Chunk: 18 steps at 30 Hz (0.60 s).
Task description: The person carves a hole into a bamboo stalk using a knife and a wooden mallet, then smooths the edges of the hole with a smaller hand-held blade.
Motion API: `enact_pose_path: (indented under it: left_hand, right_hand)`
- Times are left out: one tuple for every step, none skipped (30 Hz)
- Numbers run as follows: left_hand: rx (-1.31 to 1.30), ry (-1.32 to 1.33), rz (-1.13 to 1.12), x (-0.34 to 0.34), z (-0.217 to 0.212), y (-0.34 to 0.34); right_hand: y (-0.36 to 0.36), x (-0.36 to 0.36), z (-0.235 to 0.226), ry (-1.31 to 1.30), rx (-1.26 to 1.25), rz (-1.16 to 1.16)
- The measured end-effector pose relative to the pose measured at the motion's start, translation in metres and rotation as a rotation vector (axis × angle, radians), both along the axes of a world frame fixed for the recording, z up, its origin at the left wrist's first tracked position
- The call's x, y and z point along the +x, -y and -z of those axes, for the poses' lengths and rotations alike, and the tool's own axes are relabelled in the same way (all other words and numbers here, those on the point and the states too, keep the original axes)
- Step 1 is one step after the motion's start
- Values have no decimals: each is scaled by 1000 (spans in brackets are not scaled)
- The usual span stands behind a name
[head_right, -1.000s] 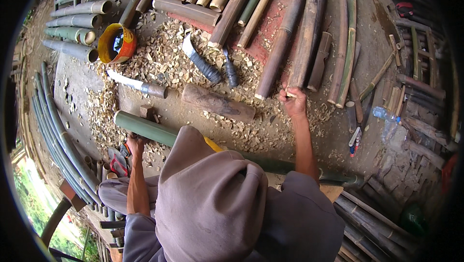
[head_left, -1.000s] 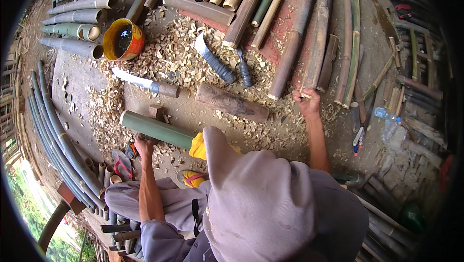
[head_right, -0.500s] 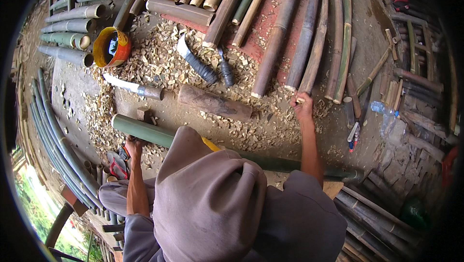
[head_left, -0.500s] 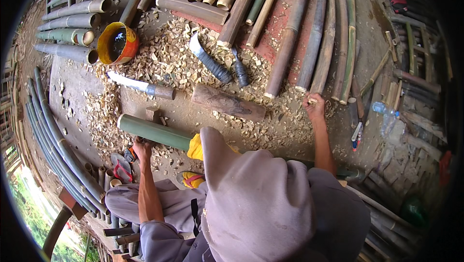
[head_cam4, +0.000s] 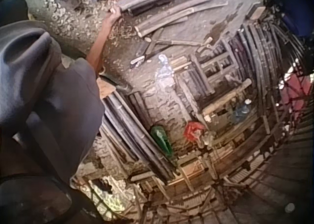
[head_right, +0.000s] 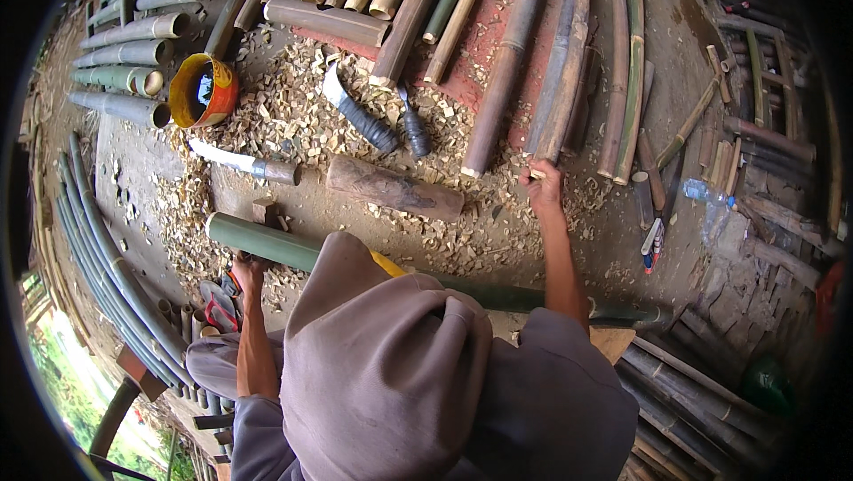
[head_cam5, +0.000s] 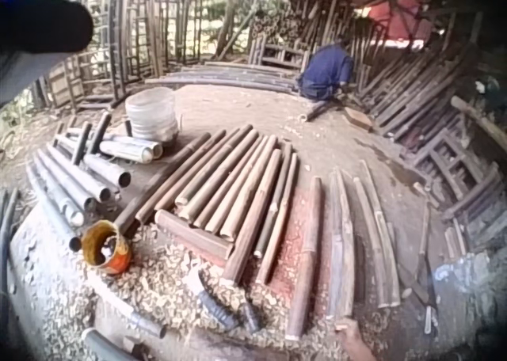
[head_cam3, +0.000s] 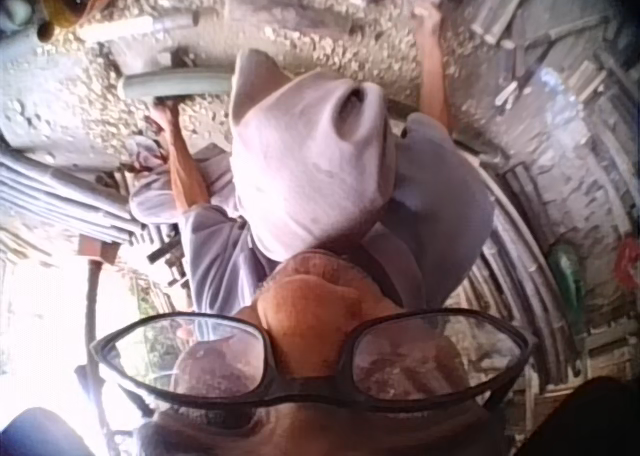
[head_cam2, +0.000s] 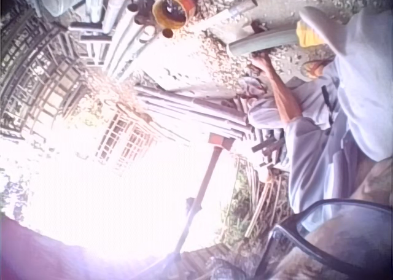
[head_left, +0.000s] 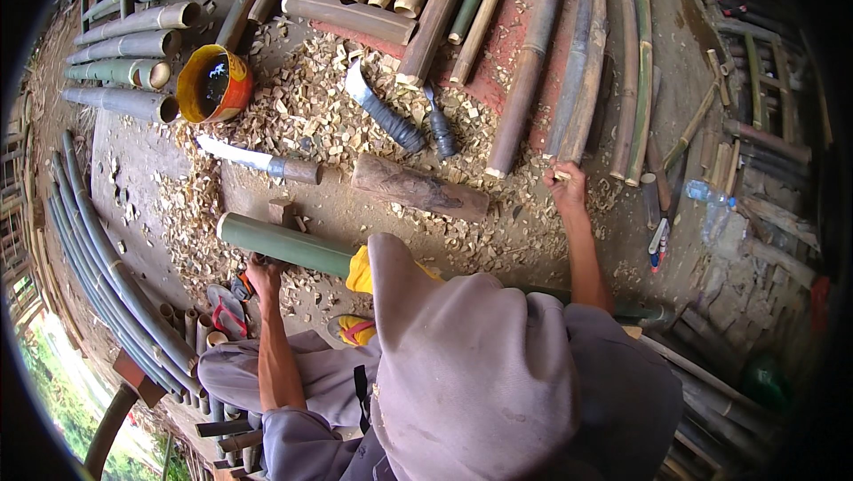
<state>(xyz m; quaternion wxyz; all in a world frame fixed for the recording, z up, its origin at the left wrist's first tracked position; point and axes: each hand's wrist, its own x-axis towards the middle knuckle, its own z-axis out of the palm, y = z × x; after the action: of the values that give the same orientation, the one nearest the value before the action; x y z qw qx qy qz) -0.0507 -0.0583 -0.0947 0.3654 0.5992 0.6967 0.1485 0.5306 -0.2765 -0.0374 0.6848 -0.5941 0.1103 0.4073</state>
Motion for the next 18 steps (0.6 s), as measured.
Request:
enact_pose_path:
  left_hand:
    - [1,5,-1,-1,0,0]
    - [-5,2,2,-1,0,0]
    - [-11,0,5,0,0,0]
    - [-17,-1,8,1,0,0]
    - [-16,6,7,-4,3,0]
    - [-15,13,5,-8,6,1]
    - [-14,20,4,-12,9,0]
    - [-26,20,-2,-14,12,0]
    - [-38,20,-9,-17,14,0]
    - [-49,20,-15,-19,16,0]
    - [-74,29,-28,-18,16,1]
    - [-98,37,-41,-16,16,0]
    - [-122,45,-54,-15,16,0]
    - [-124,44,-47,-14,16,0]
    - [-127,42,-39,-13,16,1]
    - [-129,40,-31,-11,16,1]
    - [-106,33,-34,-15,18,1]
    - [-81,25,-37,-19,21,1]
  right_hand:
    - [-3,-2,-1,-7,8,-2]
    - [-5,-5,-3,-13,14,-2]
    - [-8,-7,-5,-13,16,-8]
    - [-10,-10,-6,-13,17,-13]
    - [-14,-12,-7,-16,23,-22]
    - [-16,-13,-6,-15,30,-31]
    - [-18,-14,-5,-14,36,-39]
    - [-19,-15,-4,-13,41,-47]
    - [-20,-16,-3,-16,40,-41]
    - [-21,-17,-3,-20,39,-35]
    - [-21,-16,-3,-20,34,-27]
    - [-19,-16,-3,-7,14,-13]
    - [-17,-15,-3,6,-7,1]
    - [-15,-13,-3,20,-27,14]
    - [-11,-10,-4,75,-60,7]
    - [-6,-5,-6,129,-94,1]
    - [-2,0,-7,180,-123,-9]
    - [2,6,-5,204,-178,10]
